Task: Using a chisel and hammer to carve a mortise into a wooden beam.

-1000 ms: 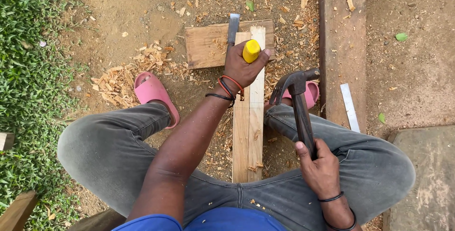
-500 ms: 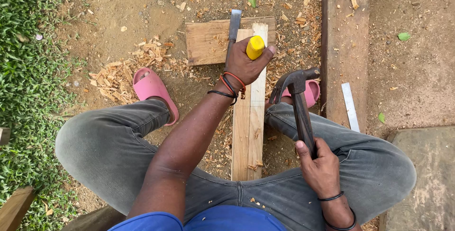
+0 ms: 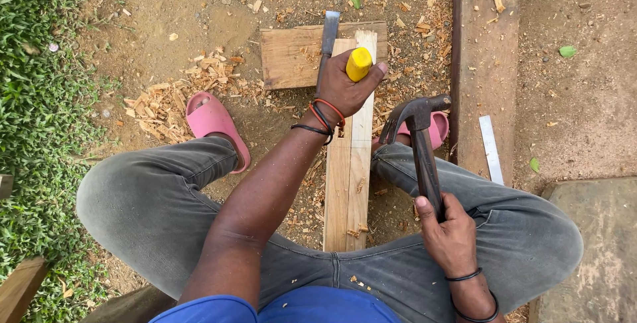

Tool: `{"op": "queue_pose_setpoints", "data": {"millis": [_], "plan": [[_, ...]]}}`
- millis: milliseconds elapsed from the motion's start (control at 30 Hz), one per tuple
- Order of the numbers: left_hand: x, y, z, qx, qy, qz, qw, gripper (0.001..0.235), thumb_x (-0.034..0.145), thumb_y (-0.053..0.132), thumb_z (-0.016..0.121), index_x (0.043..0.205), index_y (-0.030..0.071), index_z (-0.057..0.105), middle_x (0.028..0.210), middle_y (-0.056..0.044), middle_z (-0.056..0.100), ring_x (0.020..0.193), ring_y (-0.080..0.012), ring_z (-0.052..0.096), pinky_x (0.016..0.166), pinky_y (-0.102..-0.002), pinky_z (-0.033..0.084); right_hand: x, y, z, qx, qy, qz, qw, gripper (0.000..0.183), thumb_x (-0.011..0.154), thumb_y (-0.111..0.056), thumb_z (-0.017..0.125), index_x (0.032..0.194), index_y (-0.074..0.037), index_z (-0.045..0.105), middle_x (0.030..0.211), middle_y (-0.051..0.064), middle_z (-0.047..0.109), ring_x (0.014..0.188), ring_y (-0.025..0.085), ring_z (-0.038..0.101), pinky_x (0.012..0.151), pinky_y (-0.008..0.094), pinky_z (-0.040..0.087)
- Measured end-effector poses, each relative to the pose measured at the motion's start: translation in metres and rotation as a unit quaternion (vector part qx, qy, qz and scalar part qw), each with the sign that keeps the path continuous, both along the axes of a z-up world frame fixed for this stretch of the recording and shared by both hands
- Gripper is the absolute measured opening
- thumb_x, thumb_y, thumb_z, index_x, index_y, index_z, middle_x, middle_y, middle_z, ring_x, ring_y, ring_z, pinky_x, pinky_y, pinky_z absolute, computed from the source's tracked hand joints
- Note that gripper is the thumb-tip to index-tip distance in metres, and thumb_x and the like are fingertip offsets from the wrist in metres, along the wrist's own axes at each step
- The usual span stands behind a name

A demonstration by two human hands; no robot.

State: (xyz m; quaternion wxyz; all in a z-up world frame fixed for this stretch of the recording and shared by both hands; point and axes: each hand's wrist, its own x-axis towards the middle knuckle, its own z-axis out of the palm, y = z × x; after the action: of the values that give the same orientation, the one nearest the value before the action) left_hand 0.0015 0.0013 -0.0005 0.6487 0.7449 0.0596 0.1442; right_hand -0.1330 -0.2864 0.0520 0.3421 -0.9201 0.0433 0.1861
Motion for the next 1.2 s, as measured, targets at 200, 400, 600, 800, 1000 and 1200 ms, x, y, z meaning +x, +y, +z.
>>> {"op": "queue_pose_setpoints", "data": {"millis": [200,400,600,800,1000,1200], "plan": [[0.003,0.001,0.001,-0.017,-0.008,-0.076,0.997,0.026,0.094,0.028,0.077,0.089,0.004,0.068,0.075,0.001,0.069,0.07,-0.0056,0.063,0.065,-0.028,0.056,0.0,0.0,0.0,-0.001,0.0,-0.003,1.0,0.042,0.094,-0.045,0.068,0.106,-0.004,0.07,0.062,0.01,0.066,0.057,0.018,0.066,0.055,0.036,0.052],[-0.004,0.007,0.001,-0.003,-0.008,-0.055,0.998,0.027,0.094,0.027,0.076,0.085,0.004,0.066,0.07,-0.001,0.067,0.066,-0.0069,0.062,0.062,-0.028,0.054,0.003,-0.005,0.001,0.003,-0.052,0.021,0.998,0.041,0.095,-0.042,0.07,0.107,-0.003,0.069,0.065,0.01,0.066,0.058,0.017,0.065,0.057,0.035,0.052],[-0.016,-0.002,0.009,0.033,-0.055,-0.051,0.997,0.03,0.093,0.026,0.075,0.078,0.004,0.062,0.063,-0.004,0.063,0.058,-0.0108,0.061,0.056,-0.03,0.051,0.03,-0.007,0.061,0.169,-0.233,0.049,0.956,0.034,0.103,-0.035,0.07,0.108,-0.003,0.06,0.074,0.002,0.065,0.062,0.01,0.062,0.059,0.026,0.049],[-0.021,-0.003,0.004,0.06,-0.07,-0.043,0.995,0.03,0.093,0.026,0.075,0.077,0.005,0.062,0.063,-0.008,0.063,0.057,-0.0167,0.064,0.057,-0.033,0.052,0.043,0.028,0.09,0.503,-0.281,0.041,0.817,0.035,0.109,-0.036,0.072,0.122,-0.01,0.053,0.088,-0.001,0.063,0.072,0.008,0.063,0.064,0.027,0.053],[-0.016,0.002,-0.03,0.181,-0.152,-0.07,0.969,0.026,0.084,0.022,0.077,0.102,0.006,0.067,0.084,-0.013,0.073,0.079,-0.0292,0.075,0.072,-0.038,0.06,0.036,0.042,0.066,-0.141,-0.172,0.218,0.95,0.045,0.089,-0.046,0.075,0.105,-0.007,0.058,0.071,0.02,0.067,0.066,0.042,0.067,0.055,0.049,0.05],[-0.024,-0.007,-0.017,0.154,-0.101,-0.037,0.982,0.022,0.087,0.023,0.075,0.096,0.005,0.067,0.077,-0.013,0.071,0.071,-0.0276,0.072,0.066,-0.037,0.057,0.036,0.021,0.088,-0.024,-0.24,0.158,0.957,0.037,0.093,-0.039,0.073,0.106,-0.007,0.061,0.069,0.018,0.064,0.06,0.033,0.066,0.055,0.044,0.051]]}}
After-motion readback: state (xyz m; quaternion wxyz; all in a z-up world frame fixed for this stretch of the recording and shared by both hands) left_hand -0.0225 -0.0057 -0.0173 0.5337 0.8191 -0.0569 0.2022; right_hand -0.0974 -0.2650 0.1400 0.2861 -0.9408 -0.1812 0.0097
